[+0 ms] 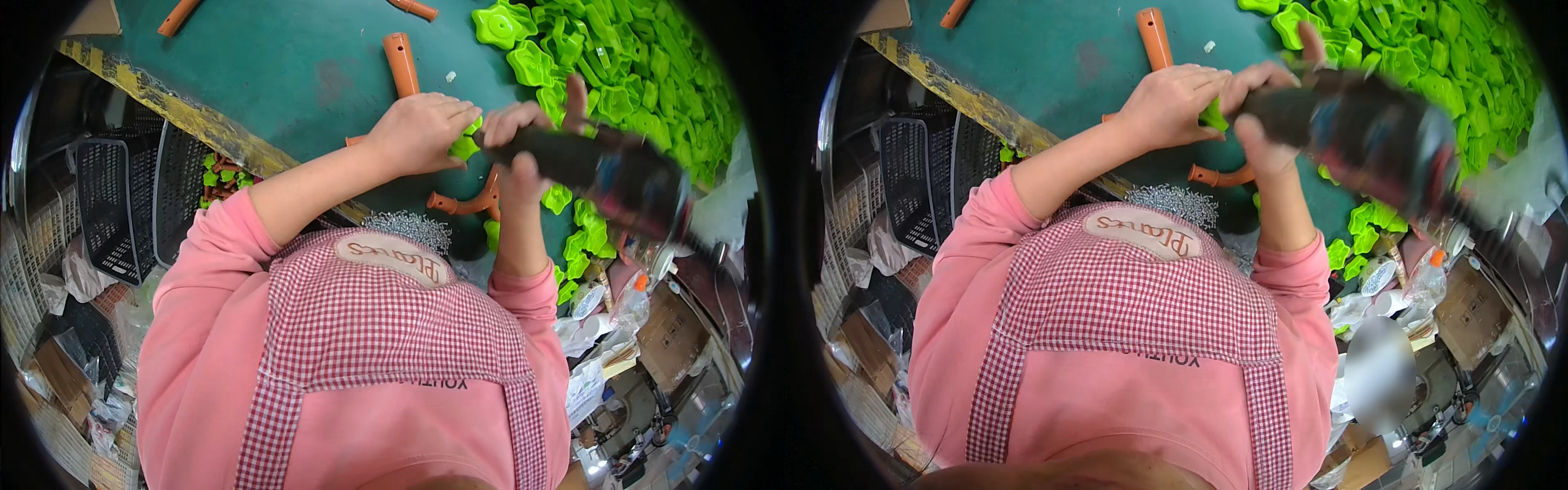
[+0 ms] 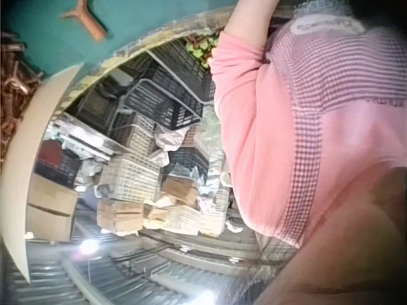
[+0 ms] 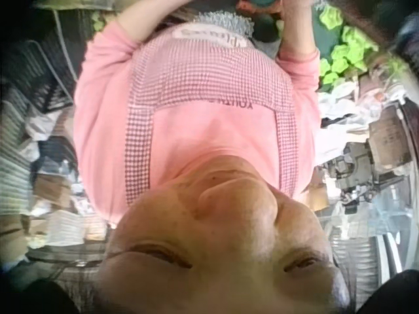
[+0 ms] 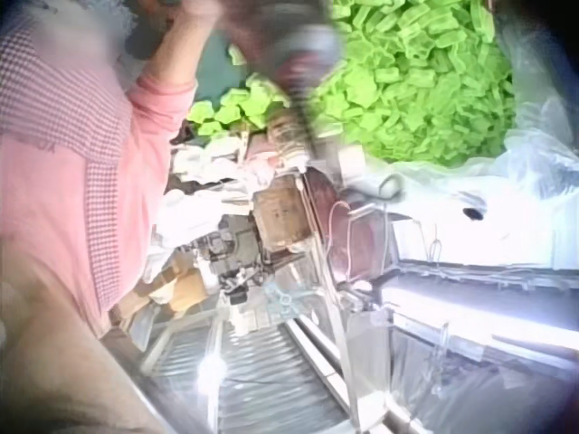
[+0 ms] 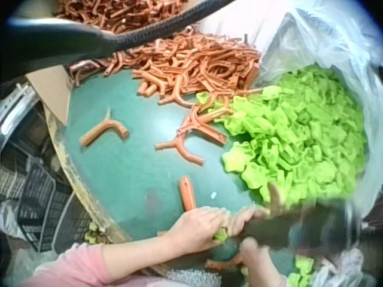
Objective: The person assembles green star-shaped plastic pieces onto brown Y-shaped plastic frames using a cordless drill and screws. They repeatedly pick up parts, align them, and fasten them together on a green worktable.
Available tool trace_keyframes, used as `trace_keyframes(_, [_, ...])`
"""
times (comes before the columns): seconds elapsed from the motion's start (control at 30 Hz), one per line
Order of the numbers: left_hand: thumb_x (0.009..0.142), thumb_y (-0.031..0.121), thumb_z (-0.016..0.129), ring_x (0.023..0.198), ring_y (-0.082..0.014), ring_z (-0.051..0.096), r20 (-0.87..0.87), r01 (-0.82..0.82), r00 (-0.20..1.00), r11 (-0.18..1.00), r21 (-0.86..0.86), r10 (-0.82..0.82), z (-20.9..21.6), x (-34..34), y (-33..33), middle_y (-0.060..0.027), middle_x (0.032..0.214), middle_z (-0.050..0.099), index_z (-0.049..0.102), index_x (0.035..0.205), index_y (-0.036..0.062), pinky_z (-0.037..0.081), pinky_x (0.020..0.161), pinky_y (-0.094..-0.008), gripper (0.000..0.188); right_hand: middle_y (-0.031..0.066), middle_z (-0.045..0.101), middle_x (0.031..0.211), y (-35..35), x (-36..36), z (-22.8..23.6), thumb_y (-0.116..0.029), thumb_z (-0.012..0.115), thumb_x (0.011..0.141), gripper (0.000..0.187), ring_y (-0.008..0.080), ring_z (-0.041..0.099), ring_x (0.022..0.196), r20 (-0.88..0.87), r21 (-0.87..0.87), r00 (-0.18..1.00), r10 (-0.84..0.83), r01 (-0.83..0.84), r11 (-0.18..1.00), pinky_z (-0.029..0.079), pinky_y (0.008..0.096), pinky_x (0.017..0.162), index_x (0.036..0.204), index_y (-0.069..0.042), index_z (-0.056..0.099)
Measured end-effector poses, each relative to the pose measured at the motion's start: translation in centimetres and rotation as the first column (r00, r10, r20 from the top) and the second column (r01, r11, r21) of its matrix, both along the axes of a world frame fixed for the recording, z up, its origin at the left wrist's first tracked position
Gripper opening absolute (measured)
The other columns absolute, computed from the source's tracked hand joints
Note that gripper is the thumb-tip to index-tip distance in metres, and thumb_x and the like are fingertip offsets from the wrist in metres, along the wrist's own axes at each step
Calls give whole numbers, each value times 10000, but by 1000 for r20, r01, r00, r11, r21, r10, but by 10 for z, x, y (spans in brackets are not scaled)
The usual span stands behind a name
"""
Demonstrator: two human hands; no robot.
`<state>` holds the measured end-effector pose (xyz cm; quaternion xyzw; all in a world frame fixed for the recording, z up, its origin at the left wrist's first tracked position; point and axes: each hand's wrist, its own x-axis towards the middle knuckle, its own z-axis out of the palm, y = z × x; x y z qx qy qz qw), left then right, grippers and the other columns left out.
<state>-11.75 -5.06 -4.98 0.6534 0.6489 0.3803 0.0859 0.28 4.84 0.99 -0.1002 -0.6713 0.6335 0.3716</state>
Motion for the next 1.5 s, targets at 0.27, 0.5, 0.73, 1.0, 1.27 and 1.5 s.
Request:
trace_keyframes(0.27, [593, 224, 872, 1200, -263, 565, -214, 152, 964, 987, -53, -160, 5, -6, 8, -63, 1251, 618, 607, 1233, 97, 500, 990, -361, 705, 100, 568, 818, -18, 59, 16, -291, 720, 862, 874, 192, 570, 728, -203, -80, 921, -333, 323, 943, 510, 404, 722, 1491, -38, 168])
trace_keyframes(0.5, [662, 300, 826, 1093, -225, 611, -235, 35, 970, 994, -107, -60, 4, 9, 18, -22, 1145, 647, 616, 1193, 115, 536, 902, -344, 600, 89, 582, 802, -41, 64, 7, -326, 757, 849, 932, 190, 594, 717, -163, -103, 912, -377, 365, 926, 529, 375, 728, 1484, -28, 143])
trace_keyframes(0.73, [722, 347, 801, 1091, -266, 588, -259, -84, 961, 994, 68, 98, -5, 8, 23, -50, 1163, 620, 595, 1228, 104, 527, 885, -372, 598, 99, 596, 815, -48, 54, 3, -258, 792, 823, 921, 186, 605, 731, -235, -230, 902, -362, 311, 922, 526, 351, 732, 1456, -7, 172])
trace_keyframes(1.0, [713, 148, 762, 950, -221, 628, -171, 49, 985, 975, 217, -12, 15, 0, -25, 5, 984, 675, 728, 869, 121, 511, 794, -369, 162, 90, 590, 799, -42, 34, -19, -188, 774, 834, 853, 187, 598, 709, -252, -216, 911, -325, 275, 937, 514, 341, 697, 1438, -7, 199])
trace_keyframes(1.27, [636, 209, 782, 906, -139, 605, -91, 154, 986, 977, 145, -141, 16, 21, -41, 73, 832, 660, 730, 781, 155, 429, 909, -385, 164, 58, 550, 855, -51, 56, 21, -465, 655, 886, 843, 183, 549, 711, -277, -110, 959, -63, 33, 993, 464, 379, 693, 1523, -190, 176])
trace_keyframes(1.5, [625, 188, 788, 819, -135, 600, -94, 99, 992, 988, 122, -88, 28, 18, -49, 77, 782, 648, 720, 727, 148, 451, 839, -361, 129, 41, 545, 864, -58, 50, 29, -496, 647, 886, 838, 172, 541, 718, -192, -83, 981, -20, 5, 997, 457, 381, 716, 1532, -205, 200])
